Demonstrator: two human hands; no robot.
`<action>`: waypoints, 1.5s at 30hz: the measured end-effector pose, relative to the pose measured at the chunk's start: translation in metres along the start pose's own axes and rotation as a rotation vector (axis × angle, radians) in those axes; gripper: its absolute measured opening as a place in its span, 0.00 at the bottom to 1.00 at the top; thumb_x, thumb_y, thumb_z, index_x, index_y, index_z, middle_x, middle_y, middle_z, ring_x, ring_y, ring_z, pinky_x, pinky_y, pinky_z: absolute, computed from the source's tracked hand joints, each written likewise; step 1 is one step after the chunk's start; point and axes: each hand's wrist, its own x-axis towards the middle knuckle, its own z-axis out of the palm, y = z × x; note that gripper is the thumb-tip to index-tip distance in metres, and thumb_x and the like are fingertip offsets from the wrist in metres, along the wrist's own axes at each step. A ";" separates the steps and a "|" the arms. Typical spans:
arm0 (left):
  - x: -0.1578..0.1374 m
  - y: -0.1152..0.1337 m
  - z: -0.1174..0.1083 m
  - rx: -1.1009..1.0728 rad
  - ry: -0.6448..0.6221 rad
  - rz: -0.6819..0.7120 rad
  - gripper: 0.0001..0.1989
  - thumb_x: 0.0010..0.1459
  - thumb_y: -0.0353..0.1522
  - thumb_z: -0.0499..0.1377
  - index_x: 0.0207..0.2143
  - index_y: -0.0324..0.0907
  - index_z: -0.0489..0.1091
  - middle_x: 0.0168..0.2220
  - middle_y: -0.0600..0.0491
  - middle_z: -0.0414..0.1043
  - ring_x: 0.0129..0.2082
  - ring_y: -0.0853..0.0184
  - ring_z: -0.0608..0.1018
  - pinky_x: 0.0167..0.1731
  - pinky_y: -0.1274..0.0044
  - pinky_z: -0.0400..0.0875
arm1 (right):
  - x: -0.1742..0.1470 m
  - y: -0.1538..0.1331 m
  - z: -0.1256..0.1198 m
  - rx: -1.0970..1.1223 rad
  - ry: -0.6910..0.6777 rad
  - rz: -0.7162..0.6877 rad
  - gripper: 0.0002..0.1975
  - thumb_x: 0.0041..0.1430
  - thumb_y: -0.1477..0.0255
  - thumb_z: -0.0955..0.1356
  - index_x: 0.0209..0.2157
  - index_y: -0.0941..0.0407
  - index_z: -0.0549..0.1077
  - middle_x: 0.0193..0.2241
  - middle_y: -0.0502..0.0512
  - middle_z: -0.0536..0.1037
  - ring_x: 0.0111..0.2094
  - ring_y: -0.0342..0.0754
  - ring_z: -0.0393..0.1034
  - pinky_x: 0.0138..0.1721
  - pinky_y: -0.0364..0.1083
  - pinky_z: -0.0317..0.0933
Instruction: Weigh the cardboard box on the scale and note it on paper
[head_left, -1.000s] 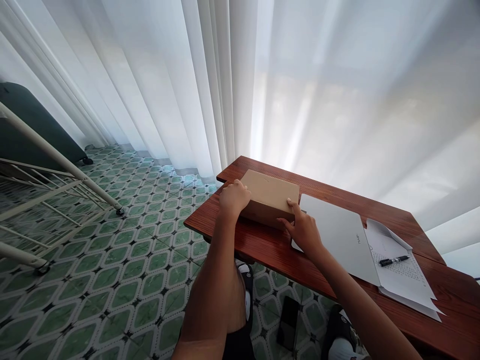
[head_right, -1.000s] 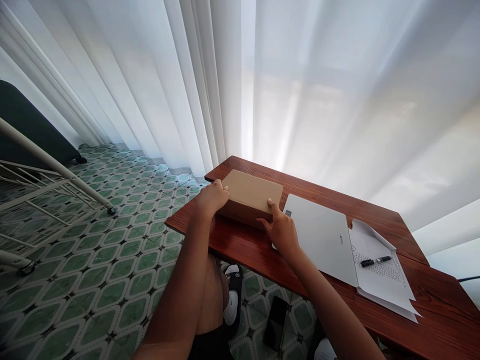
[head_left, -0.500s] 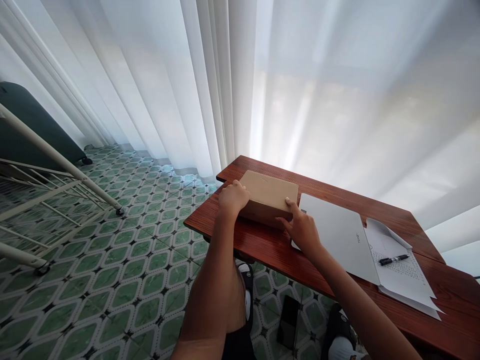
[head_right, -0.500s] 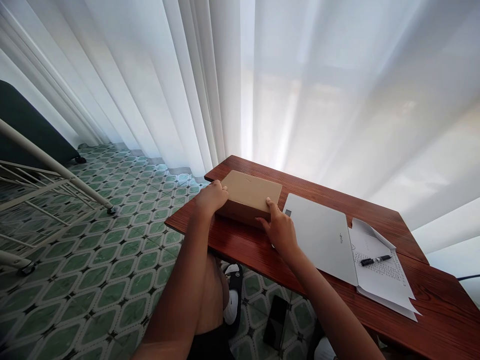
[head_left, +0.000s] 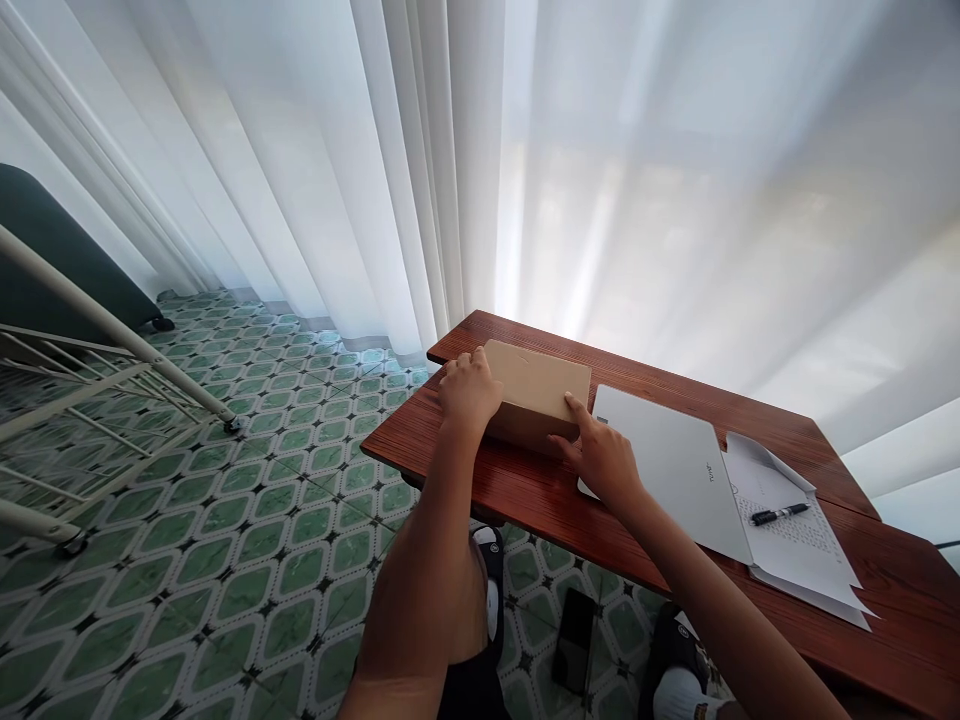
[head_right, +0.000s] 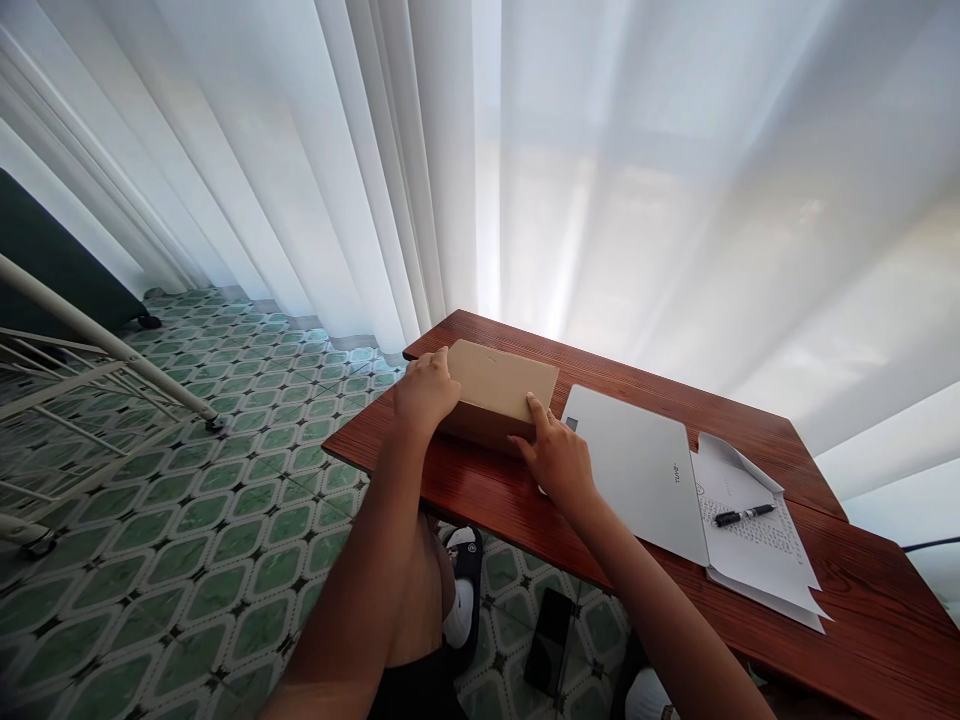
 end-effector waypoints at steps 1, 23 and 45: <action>-0.002 0.004 0.000 0.002 0.025 0.024 0.30 0.60 0.27 0.46 0.66 0.37 0.58 0.61 0.40 0.66 0.64 0.52 0.65 0.61 0.64 0.62 | -0.001 0.001 -0.002 0.000 -0.010 -0.001 0.32 0.67 0.58 0.66 0.68 0.51 0.55 0.36 0.56 0.80 0.39 0.57 0.76 0.31 0.48 0.60; -0.091 0.111 0.044 -0.271 0.617 0.990 0.22 0.54 0.24 0.51 0.52 0.39 0.68 0.44 0.47 0.75 0.45 0.58 0.72 0.43 0.66 0.62 | -0.074 0.098 -0.039 -0.037 0.277 -0.171 0.11 0.71 0.68 0.62 0.46 0.53 0.75 0.42 0.50 0.81 0.38 0.49 0.77 0.31 0.46 0.64; -0.170 0.137 0.126 -0.328 0.389 1.412 0.21 0.57 0.26 0.48 0.52 0.35 0.67 0.40 0.46 0.76 0.35 0.62 0.72 0.35 0.69 0.64 | -0.129 0.161 -0.030 -0.202 0.048 -0.505 0.12 0.58 0.80 0.64 0.21 0.58 0.67 0.17 0.52 0.69 0.19 0.42 0.51 0.24 0.47 0.38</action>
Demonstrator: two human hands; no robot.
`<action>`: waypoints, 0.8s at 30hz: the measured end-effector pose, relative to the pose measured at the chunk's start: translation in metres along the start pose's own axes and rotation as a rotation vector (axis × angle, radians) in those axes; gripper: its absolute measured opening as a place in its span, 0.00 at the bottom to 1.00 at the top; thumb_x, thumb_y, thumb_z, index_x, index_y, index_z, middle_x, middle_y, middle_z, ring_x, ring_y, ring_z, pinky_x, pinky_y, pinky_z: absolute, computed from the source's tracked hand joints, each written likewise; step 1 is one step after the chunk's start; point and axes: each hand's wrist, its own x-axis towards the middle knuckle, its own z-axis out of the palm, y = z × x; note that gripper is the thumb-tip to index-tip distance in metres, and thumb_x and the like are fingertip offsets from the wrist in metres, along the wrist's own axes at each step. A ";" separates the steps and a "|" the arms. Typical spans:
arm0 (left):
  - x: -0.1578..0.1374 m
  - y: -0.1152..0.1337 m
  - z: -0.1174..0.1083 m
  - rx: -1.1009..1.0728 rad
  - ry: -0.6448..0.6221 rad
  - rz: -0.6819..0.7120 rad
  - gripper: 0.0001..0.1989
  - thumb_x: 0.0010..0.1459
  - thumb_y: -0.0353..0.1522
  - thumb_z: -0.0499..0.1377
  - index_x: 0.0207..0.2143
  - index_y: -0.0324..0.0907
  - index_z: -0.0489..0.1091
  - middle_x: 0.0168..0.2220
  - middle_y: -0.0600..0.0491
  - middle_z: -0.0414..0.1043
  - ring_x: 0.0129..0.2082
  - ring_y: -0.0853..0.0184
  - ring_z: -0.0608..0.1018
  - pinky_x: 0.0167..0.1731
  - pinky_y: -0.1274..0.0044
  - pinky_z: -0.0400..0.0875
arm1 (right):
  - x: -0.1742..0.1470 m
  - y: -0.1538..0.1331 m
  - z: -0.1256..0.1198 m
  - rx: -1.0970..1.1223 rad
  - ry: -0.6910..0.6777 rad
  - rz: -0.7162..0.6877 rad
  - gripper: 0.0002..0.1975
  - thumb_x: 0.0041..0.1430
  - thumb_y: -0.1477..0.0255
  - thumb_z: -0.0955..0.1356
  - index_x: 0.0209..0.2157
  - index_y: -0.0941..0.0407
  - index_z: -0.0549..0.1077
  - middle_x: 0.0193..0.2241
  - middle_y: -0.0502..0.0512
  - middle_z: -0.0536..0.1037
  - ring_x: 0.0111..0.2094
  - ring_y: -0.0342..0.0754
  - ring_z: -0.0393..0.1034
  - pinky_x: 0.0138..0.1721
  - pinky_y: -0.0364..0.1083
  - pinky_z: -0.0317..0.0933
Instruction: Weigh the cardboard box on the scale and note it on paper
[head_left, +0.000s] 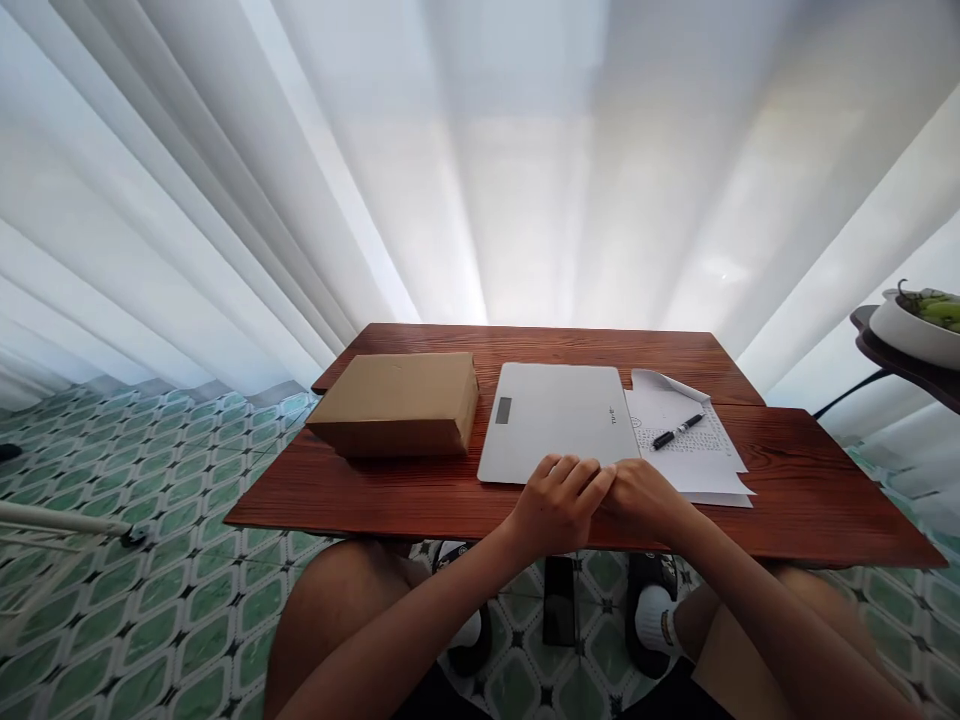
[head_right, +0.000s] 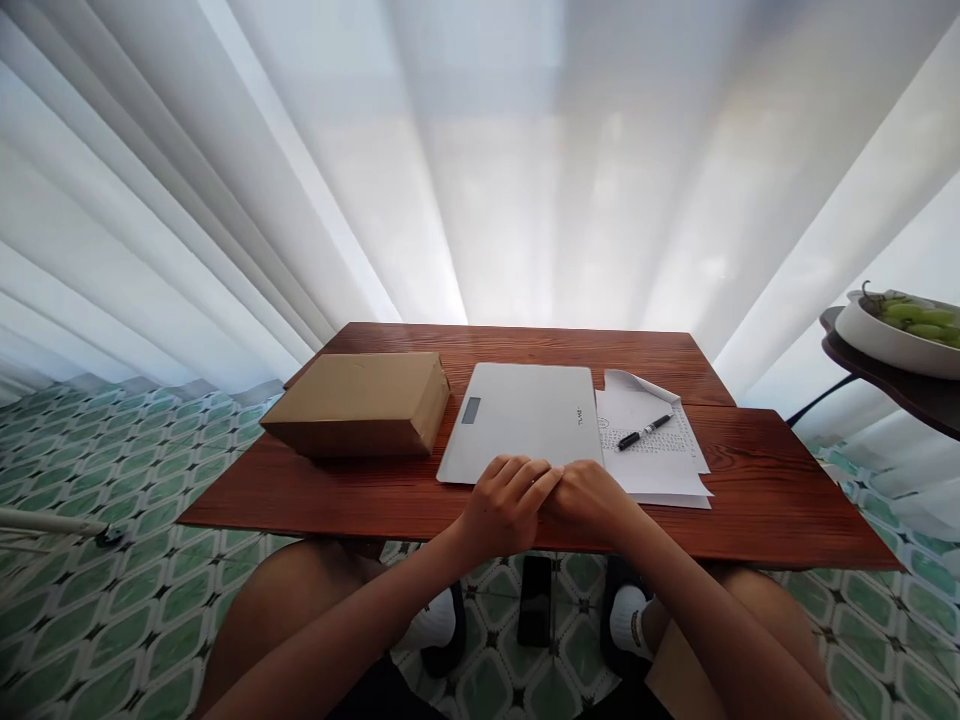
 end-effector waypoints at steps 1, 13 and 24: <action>-0.001 0.001 0.001 -0.014 0.002 0.001 0.22 0.57 0.25 0.48 0.53 0.34 0.66 0.41 0.45 0.76 0.36 0.62 0.73 0.36 0.69 0.64 | -0.001 0.001 -0.001 -0.013 -0.032 -0.016 0.13 0.59 0.81 0.63 0.21 0.58 0.66 0.17 0.51 0.69 0.19 0.42 0.49 0.24 0.48 0.37; 0.002 0.005 -0.001 -0.121 0.028 -0.004 0.29 0.54 0.22 0.49 0.60 0.33 0.60 0.42 0.41 0.75 0.41 0.60 0.75 0.39 0.70 0.70 | 0.006 -0.004 -0.032 0.121 -0.182 -0.007 0.11 0.62 0.79 0.63 0.27 0.60 0.73 0.23 0.57 0.77 0.21 0.45 0.63 0.22 0.47 0.37; 0.031 0.007 0.010 -0.056 -0.030 0.023 0.32 0.56 0.23 0.51 0.65 0.35 0.56 0.44 0.41 0.74 0.41 0.60 0.75 0.39 0.70 0.72 | -0.002 0.016 -0.060 0.182 -0.191 0.114 0.12 0.63 0.78 0.63 0.31 0.60 0.78 0.26 0.58 0.79 0.25 0.47 0.67 0.24 0.47 0.42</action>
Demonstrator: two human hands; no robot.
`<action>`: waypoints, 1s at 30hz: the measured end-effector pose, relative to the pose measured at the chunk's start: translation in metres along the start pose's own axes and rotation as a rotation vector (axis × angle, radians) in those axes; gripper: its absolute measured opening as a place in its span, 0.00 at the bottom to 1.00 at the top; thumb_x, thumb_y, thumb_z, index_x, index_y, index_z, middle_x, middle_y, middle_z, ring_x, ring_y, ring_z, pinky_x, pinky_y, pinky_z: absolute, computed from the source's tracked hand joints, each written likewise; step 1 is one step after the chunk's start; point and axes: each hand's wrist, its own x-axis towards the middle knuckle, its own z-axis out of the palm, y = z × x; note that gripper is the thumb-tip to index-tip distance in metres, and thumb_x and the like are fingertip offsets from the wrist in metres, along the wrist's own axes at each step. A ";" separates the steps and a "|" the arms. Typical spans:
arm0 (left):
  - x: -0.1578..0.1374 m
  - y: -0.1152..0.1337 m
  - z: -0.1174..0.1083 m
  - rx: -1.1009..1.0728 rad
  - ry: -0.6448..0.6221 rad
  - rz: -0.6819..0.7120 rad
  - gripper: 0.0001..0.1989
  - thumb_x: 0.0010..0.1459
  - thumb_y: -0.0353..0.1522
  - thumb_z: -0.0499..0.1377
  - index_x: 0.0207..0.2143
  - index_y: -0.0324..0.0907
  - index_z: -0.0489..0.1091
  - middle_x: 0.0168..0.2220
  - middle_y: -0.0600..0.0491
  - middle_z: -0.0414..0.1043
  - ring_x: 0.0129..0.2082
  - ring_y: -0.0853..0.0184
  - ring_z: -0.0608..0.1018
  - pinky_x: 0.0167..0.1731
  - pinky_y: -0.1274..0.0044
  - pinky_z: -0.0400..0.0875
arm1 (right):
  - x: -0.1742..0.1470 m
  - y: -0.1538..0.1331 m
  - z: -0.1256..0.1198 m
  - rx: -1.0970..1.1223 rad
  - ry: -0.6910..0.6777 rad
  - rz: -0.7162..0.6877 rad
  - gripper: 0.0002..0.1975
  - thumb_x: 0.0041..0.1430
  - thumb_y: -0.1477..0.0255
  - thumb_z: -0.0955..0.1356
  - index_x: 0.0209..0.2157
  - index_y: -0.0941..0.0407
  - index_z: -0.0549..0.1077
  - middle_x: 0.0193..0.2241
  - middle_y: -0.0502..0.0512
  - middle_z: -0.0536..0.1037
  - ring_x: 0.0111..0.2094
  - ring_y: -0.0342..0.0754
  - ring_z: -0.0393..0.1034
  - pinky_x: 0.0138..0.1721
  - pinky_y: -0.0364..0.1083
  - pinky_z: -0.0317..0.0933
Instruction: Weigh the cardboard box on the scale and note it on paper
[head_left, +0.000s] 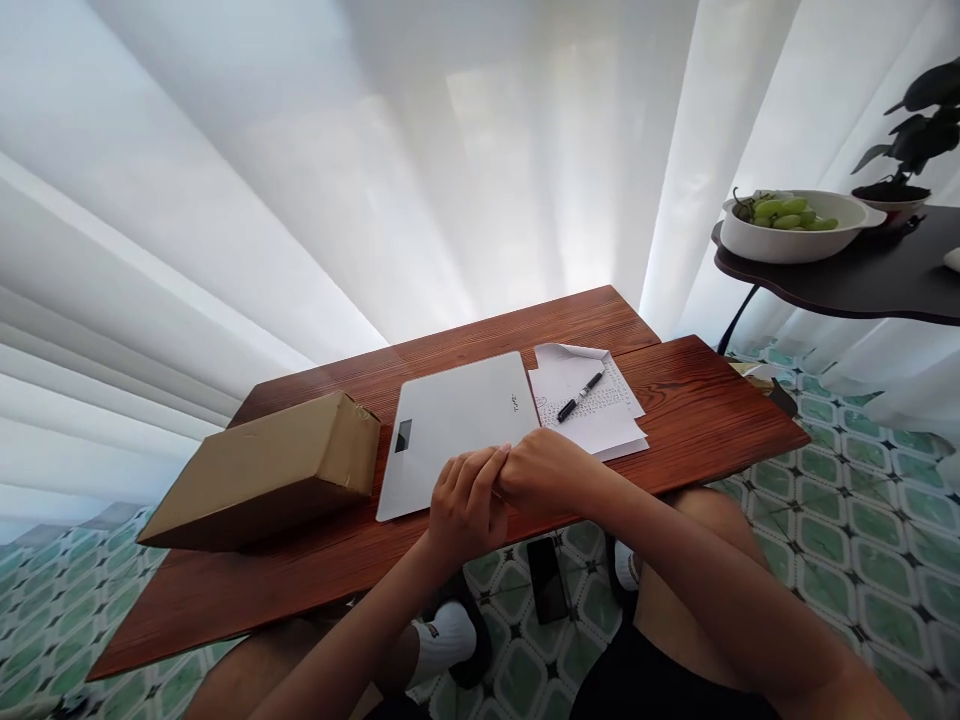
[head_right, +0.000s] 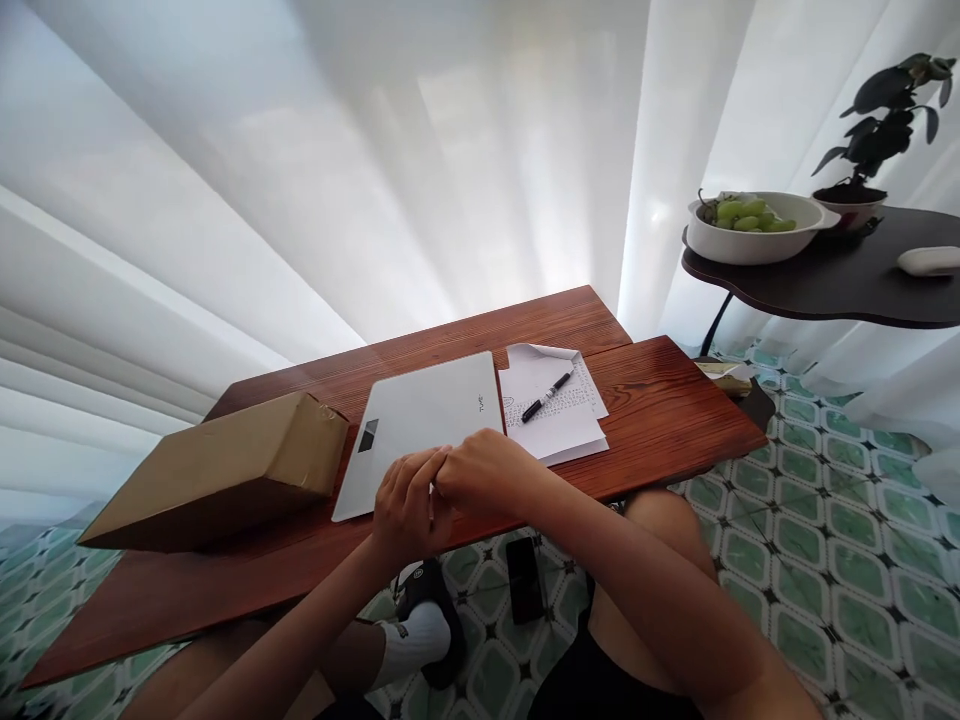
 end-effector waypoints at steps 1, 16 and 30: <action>0.003 0.001 0.003 0.000 0.023 0.003 0.33 0.55 0.22 0.51 0.65 0.35 0.56 0.44 0.41 0.73 0.42 0.59 0.75 0.40 0.69 0.72 | -0.003 0.004 -0.003 0.016 0.015 0.026 0.12 0.63 0.77 0.64 0.30 0.60 0.78 0.25 0.58 0.79 0.24 0.47 0.67 0.24 0.47 0.42; 0.060 0.061 0.077 -0.196 0.110 0.614 0.16 0.60 0.33 0.60 0.51 0.48 0.66 0.38 0.55 0.70 0.36 0.68 0.70 0.35 0.74 0.64 | -0.068 0.107 -0.013 0.109 0.166 0.765 0.16 0.68 0.66 0.63 0.30 0.56 0.76 0.28 0.55 0.77 0.31 0.49 0.69 0.30 0.47 0.46; 0.060 0.068 0.105 -0.192 -0.246 0.587 0.20 0.63 0.29 0.51 0.58 0.39 0.64 0.51 0.44 0.71 0.49 0.58 0.71 0.45 0.68 0.64 | -0.063 0.130 0.023 0.171 0.020 0.872 0.17 0.63 0.73 0.61 0.53 0.53 0.64 0.37 0.56 0.79 0.34 0.54 0.71 0.33 0.47 0.52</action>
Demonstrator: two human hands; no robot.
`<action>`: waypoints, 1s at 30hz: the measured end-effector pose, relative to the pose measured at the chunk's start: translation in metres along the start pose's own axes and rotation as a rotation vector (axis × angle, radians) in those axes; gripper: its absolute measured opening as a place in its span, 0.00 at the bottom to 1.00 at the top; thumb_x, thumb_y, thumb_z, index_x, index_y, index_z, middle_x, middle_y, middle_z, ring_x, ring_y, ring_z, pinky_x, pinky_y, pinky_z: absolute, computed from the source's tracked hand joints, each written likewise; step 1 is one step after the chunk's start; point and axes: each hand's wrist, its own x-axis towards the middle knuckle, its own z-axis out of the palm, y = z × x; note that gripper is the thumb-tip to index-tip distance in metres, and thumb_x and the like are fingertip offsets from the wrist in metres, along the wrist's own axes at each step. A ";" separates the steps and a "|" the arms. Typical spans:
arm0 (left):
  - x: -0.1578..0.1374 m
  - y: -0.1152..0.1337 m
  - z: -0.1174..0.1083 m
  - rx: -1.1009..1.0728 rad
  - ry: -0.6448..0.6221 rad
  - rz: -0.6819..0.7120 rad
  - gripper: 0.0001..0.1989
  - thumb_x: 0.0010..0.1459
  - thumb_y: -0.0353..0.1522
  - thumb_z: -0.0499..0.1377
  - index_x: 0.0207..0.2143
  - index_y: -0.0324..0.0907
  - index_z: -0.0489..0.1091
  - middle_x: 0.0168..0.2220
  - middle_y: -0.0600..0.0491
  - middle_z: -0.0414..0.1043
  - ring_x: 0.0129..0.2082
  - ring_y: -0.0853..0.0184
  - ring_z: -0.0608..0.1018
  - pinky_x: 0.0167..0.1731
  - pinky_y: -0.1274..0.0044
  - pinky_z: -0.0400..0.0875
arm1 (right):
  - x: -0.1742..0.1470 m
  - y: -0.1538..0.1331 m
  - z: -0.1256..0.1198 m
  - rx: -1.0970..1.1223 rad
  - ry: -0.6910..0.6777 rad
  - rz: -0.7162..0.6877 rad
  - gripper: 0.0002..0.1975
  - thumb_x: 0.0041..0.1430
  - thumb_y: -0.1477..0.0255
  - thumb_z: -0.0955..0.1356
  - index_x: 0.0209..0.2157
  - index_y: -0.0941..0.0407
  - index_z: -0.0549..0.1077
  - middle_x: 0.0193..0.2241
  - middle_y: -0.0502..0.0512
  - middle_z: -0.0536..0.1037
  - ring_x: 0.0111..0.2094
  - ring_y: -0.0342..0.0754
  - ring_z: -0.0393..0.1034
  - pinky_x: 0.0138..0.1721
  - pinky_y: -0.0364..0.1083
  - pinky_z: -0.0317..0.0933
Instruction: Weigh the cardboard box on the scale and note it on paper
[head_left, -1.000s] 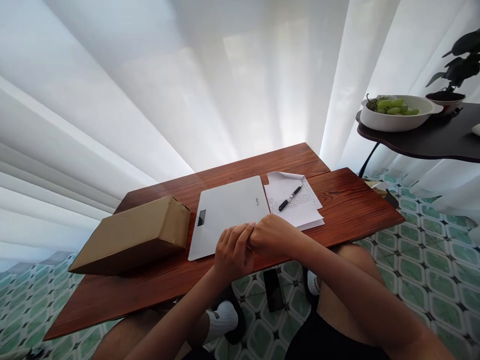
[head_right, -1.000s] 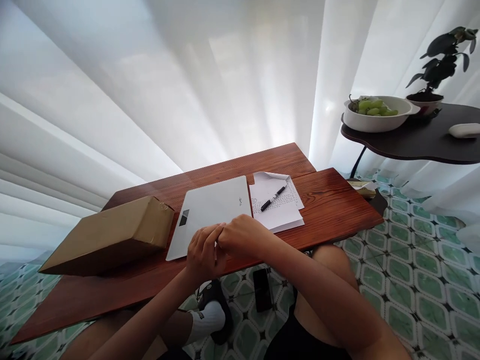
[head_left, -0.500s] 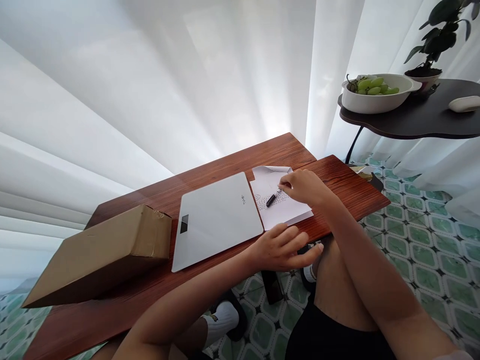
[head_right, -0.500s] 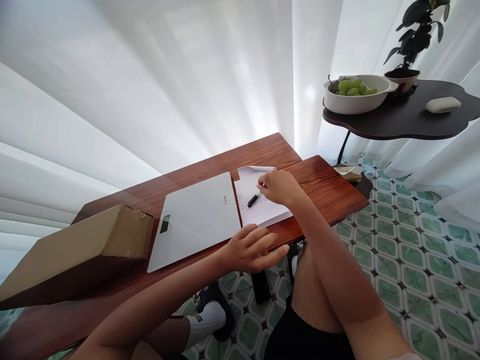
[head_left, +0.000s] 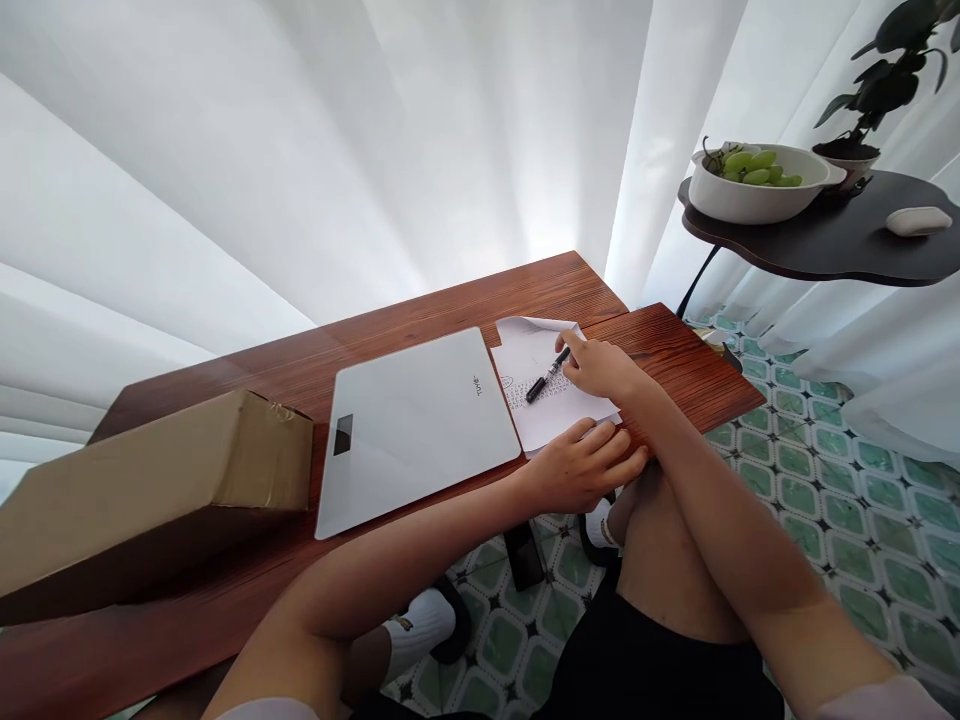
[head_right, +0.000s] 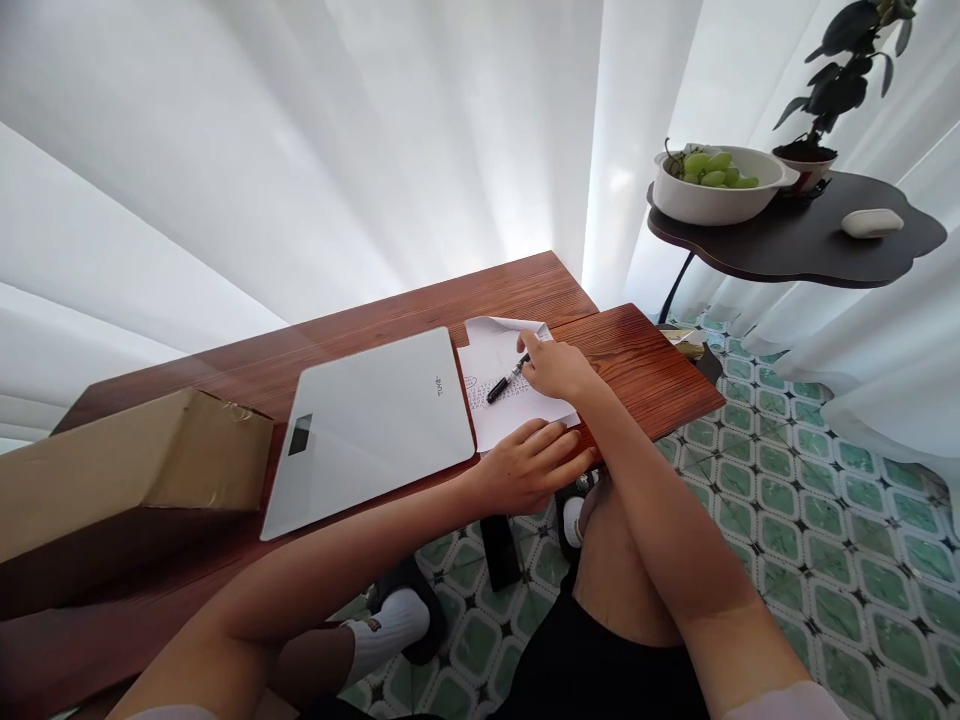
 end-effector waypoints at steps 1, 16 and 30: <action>0.000 0.000 0.000 -0.014 -0.022 -0.016 0.20 0.63 0.29 0.50 0.57 0.39 0.65 0.52 0.43 0.70 0.49 0.58 0.71 0.45 0.68 0.64 | 0.003 0.001 0.002 -0.004 -0.014 0.009 0.18 0.62 0.73 0.61 0.54 0.53 0.63 0.37 0.56 0.79 0.35 0.54 0.71 0.33 0.47 0.53; 0.002 0.002 0.007 -0.107 -0.090 -0.095 0.18 0.64 0.29 0.47 0.54 0.37 0.65 0.50 0.42 0.68 0.43 0.58 0.69 0.39 0.68 0.62 | 0.019 -0.005 0.012 -0.026 -0.005 0.122 0.13 0.64 0.69 0.59 0.43 0.53 0.73 0.34 0.58 0.78 0.35 0.53 0.70 0.33 0.46 0.55; 0.004 0.002 0.006 -0.168 -0.142 -0.114 0.15 0.63 0.29 0.51 0.52 0.38 0.64 0.46 0.44 0.68 0.42 0.60 0.69 0.35 0.69 0.62 | 0.005 0.013 0.002 0.017 0.261 -0.048 0.17 0.63 0.75 0.62 0.51 0.50 0.71 0.39 0.55 0.77 0.39 0.49 0.69 0.33 0.44 0.50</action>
